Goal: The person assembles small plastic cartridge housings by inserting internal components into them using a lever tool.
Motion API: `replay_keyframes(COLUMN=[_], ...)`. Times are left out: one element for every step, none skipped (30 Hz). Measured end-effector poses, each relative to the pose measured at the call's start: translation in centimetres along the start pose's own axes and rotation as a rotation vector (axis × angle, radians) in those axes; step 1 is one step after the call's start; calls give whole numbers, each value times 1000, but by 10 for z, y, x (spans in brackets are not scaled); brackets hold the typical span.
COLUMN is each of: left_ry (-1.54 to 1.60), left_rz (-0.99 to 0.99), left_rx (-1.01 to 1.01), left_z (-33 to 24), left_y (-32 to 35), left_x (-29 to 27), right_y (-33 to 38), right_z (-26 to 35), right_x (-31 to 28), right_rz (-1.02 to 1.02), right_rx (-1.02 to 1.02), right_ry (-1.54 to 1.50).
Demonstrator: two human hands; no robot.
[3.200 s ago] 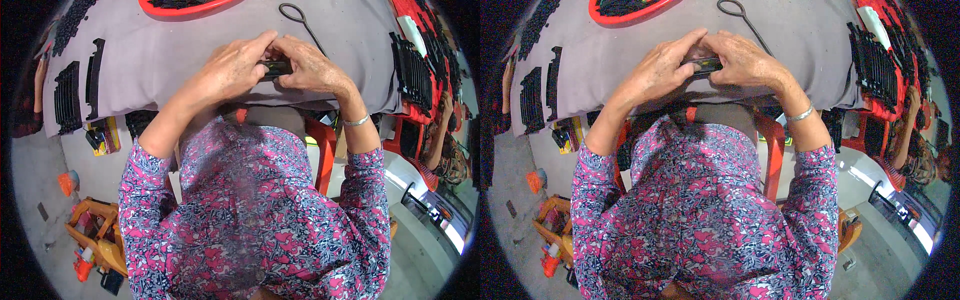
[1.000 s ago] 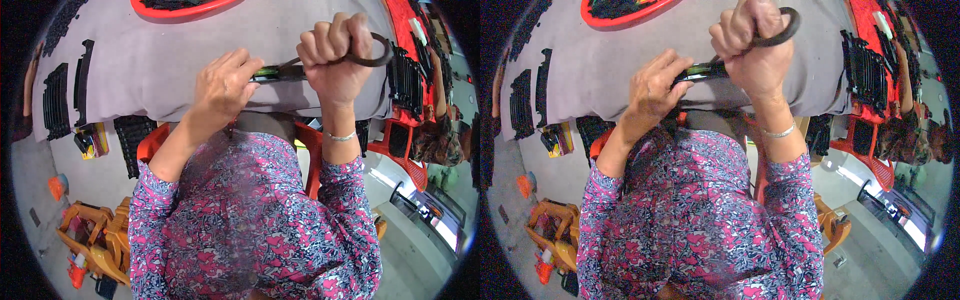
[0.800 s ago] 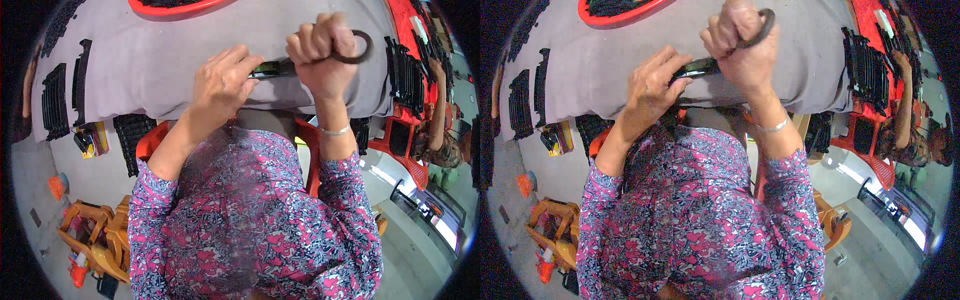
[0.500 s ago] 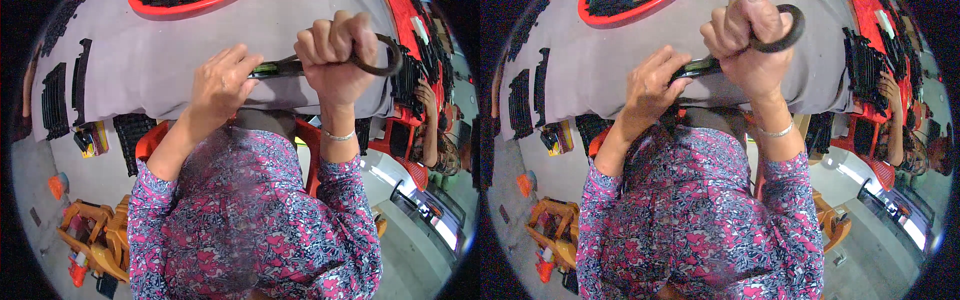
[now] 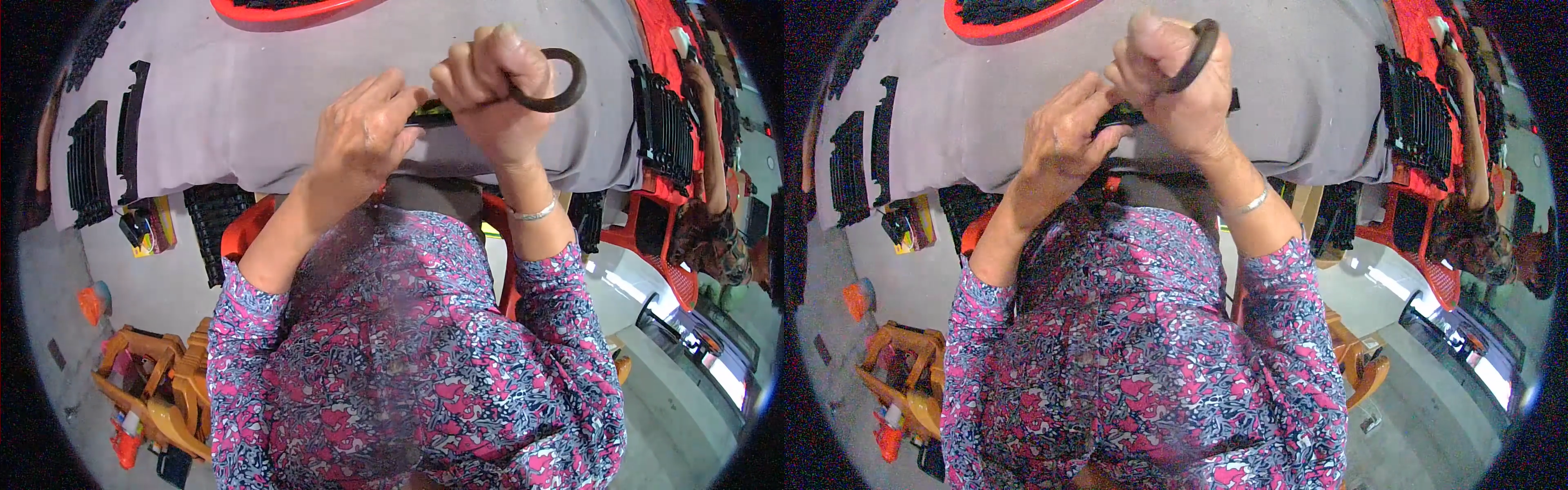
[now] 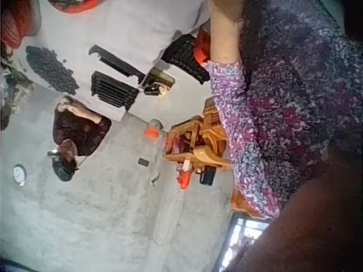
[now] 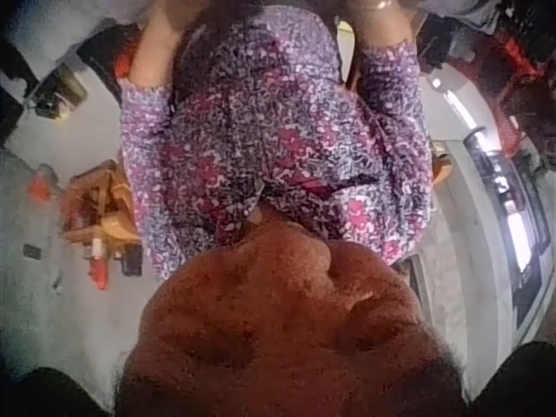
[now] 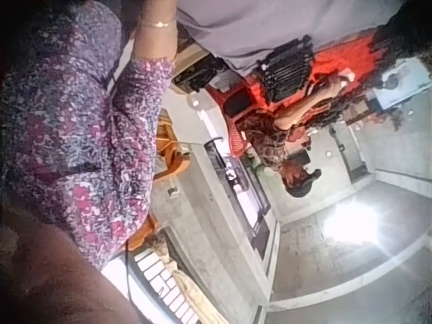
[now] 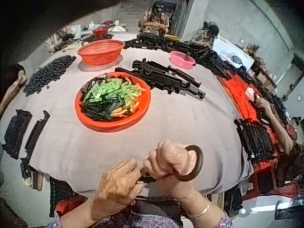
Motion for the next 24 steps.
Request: replay_keyframes(left_ry=[4,3,-3,-10,-9,7,21,20,8,-2,-1,0,1,1,3,5,5,8,9,10,0,-9,-8,-4], left_rz=[-3,-3,-3,-5,-6,-4,-1,-1,2,5,6,4,3,5,1,-2,-1,-1,-2,-2,16,33,33,31], left_rx=[3,3,10,16,17,2,-15,-16,-24,-29,-28,-23,-19,-19,-26,-34,-35,-29,-20,-18,-28,-39,-38,-35], left_z=[0,1,2,3,4,5,6,6,6,6,6,6,6,5,5,5,5,4,3,2,2,3,3,3], left_y=[0,0,0,1,1,2,3,3,3,2,2,2,2,2,2,3,3,3,2,2,2,2,2,1], left_x=[-1,0,1,2,3,5,4,3,3,3,4,4,4,4,3,2,2,2,1,1,2,3,3,3], right_y=[0,1,1,1,1,1,1,0,0,0,0,1,1,4,4,3,3,3,3,3,3,3,4,4], right_z=[-5,-4,-4,-5,-6,-2,2,8,15,20,21,21,21,19,20,21,22,19,16,14,14,13,11,10], right_x=[-1,-3,-3,-5,-8,-11,-11,-7,-3,-6,-10,-14,-16,-17,-17,-14,-12,-14,-17,-19,-19,-20,-22,-23], right_rz=[8,-24,-24,-36,-48,-34,-33,-1,30,-28,-28,-11,5,-45,-46,-21,5,4,4,4,3,-14,-32,-33], right_rx=[46,75,74,86,97,65,65,45,25,19,19,24,31,36,37,30,23,24,31,39,37,49,60,72], right_ry=[63,29,29,-18,-65,-101,-102,-107,-113,-97,-97,-92,-87,-84,-84,-79,-75,-75,-41,-7,-5,14,34,48])
Point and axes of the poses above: each hand's wrist, its own y-axis away from the middle knuckle, its own x-axis out of the palm, z = x × y, the point moved 6 cm from there along -y, towards the middle knuckle, and after that the axes turned 4 degrees about -x, right-handed, at the moved point
